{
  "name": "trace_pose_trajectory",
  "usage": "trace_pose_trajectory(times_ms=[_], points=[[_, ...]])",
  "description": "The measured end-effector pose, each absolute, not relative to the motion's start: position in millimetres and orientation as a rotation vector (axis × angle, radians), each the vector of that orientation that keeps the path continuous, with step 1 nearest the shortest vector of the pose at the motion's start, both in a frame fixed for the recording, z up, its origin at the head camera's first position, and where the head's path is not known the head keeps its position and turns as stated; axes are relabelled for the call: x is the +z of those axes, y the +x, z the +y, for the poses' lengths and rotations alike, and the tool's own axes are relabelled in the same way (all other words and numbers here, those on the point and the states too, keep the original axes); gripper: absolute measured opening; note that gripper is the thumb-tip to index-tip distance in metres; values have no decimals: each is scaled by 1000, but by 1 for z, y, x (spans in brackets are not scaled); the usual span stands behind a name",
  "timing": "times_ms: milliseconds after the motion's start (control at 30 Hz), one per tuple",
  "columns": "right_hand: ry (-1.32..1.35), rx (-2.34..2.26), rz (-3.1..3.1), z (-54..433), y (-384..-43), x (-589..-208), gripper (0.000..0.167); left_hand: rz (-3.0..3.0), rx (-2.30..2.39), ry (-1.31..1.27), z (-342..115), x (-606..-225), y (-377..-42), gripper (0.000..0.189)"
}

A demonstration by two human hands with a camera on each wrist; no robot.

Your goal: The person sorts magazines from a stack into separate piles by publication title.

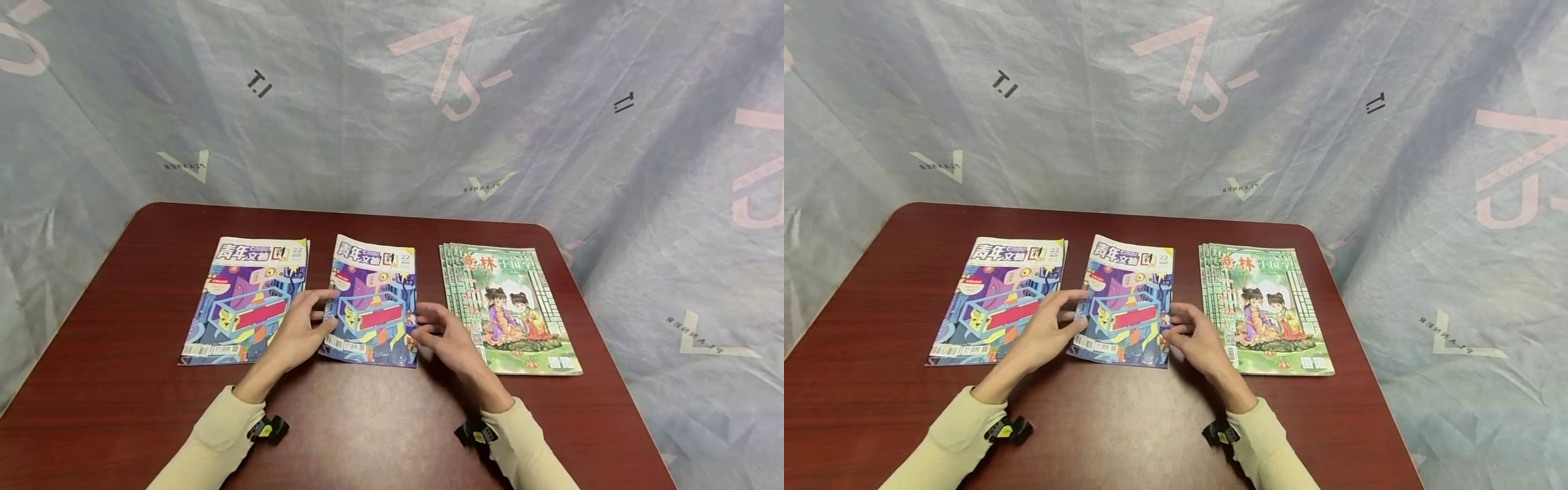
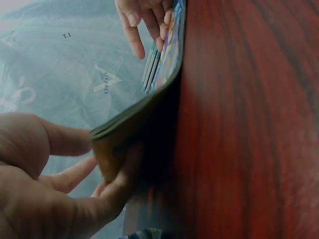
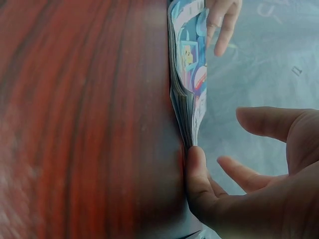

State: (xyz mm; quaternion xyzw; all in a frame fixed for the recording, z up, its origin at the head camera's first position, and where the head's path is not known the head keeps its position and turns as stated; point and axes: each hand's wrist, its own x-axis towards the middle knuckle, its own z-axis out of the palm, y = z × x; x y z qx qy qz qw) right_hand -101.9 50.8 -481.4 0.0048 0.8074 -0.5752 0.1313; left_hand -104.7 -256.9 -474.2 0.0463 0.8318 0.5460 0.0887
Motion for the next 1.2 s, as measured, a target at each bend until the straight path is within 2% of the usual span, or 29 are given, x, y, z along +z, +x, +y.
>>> trace_pose_trajectory(times_ms=[600, 1200], points=[[78, -1804, 2213, 50, -102, -482, 49, 2164, 1959, -176, -256, -475, -106, 50], [178, -1927, 2052, 50, -105, -489, 44, 2188, 1808, -146, -257, -473, -101, 49]])
